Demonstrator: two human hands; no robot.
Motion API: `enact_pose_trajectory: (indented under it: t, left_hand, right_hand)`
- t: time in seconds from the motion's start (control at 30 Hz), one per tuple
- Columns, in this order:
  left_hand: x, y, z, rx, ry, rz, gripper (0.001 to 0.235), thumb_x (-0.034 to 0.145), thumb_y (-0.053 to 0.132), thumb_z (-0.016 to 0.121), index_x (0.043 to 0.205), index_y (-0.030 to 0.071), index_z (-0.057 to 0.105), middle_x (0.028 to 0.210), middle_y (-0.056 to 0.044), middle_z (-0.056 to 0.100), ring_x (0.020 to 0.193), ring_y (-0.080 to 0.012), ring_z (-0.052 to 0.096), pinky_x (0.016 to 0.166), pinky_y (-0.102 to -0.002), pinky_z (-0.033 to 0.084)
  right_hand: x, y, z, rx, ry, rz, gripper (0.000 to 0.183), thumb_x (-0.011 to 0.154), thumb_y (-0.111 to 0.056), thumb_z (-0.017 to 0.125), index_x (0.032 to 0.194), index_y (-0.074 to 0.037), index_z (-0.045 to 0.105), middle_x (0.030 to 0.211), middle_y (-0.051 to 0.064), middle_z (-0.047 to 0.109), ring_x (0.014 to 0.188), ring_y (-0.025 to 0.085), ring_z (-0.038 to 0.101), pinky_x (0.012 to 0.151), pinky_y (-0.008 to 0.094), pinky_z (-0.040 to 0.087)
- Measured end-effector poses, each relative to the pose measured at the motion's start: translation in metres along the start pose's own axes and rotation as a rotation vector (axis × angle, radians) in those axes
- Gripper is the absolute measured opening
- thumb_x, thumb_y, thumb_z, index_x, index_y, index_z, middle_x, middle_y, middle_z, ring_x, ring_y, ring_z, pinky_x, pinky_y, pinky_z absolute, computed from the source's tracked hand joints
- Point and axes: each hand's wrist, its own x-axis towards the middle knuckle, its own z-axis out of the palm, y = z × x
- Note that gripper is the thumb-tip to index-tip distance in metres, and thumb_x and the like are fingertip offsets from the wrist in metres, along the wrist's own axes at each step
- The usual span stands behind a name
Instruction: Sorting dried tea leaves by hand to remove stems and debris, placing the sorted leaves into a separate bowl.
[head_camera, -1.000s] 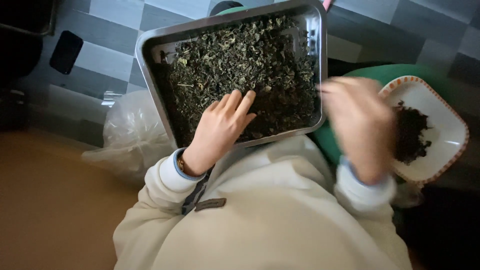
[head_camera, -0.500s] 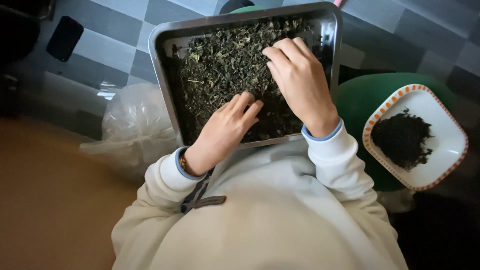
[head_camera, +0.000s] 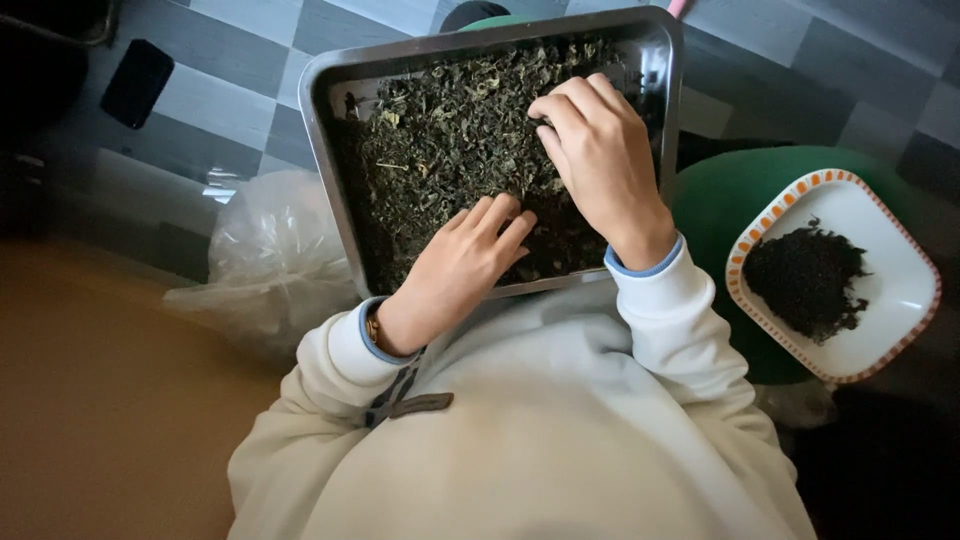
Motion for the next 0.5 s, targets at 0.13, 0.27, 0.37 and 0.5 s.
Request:
enact_pose_trajectory:
  t: [0.13,0.27,0.37,0.5]
  left_hand:
    - [0.0007,0.0005,-0.0002,-0.009,0.003,-0.01,0.032,0.097,0.021,0.074,0.118,0.008,0.055,0.112,-0.009,0.052,0.092,-0.0231,0.055,0.076,-0.035,0.051]
    - [0.0004,0.0005,0.0004,-0.002,0.014,-0.008,0.032,0.097,0.023,0.074,0.119,0.008,0.055,0.113,-0.009,0.054,0.093,-0.0237,0.056,0.076,-0.035,0.05]
    - [0.0008,0.0008,-0.0007,0.015,0.02,-0.002,0.034,0.097,0.025,0.075,0.119,0.008,0.056,0.111,-0.008,0.053,0.092,-0.0226,0.055,0.078,-0.034,0.051]
    - [0.0006,0.0008,-0.0009,0.045,0.006,0.002,0.032,0.098,0.029,0.073,0.118,0.009,0.056,0.11,-0.007,0.053,0.093,-0.0219,0.055,0.076,-0.034,0.049]
  right_hand:
    - [-0.0015,0.0014,0.0027,-0.003,0.004,0.005,0.02,0.091,0.008,0.083,0.104,0.0,0.07,0.103,0.012,0.067,0.095,0.027,0.06,0.083,0.036,0.054]
    - [-0.0005,-0.0001,0.0006,0.05,0.013,0.008,0.016,0.094,0.009,0.079,0.103,0.001,0.069,0.103,0.013,0.067,0.096,0.028,0.06,0.083,0.037,0.054]
    - [-0.0029,0.0015,0.001,0.066,0.029,0.001,0.012,0.097,0.007,0.078,0.104,0.002,0.07,0.103,0.014,0.068,0.096,0.029,0.061,0.087,0.04,0.052]
    - [-0.0058,0.0003,-0.0046,0.078,0.065,0.006,0.012,0.1,0.004,0.078,0.106,0.001,0.069,0.102,0.013,0.068,0.096,0.029,0.06,0.088,0.04,0.047]
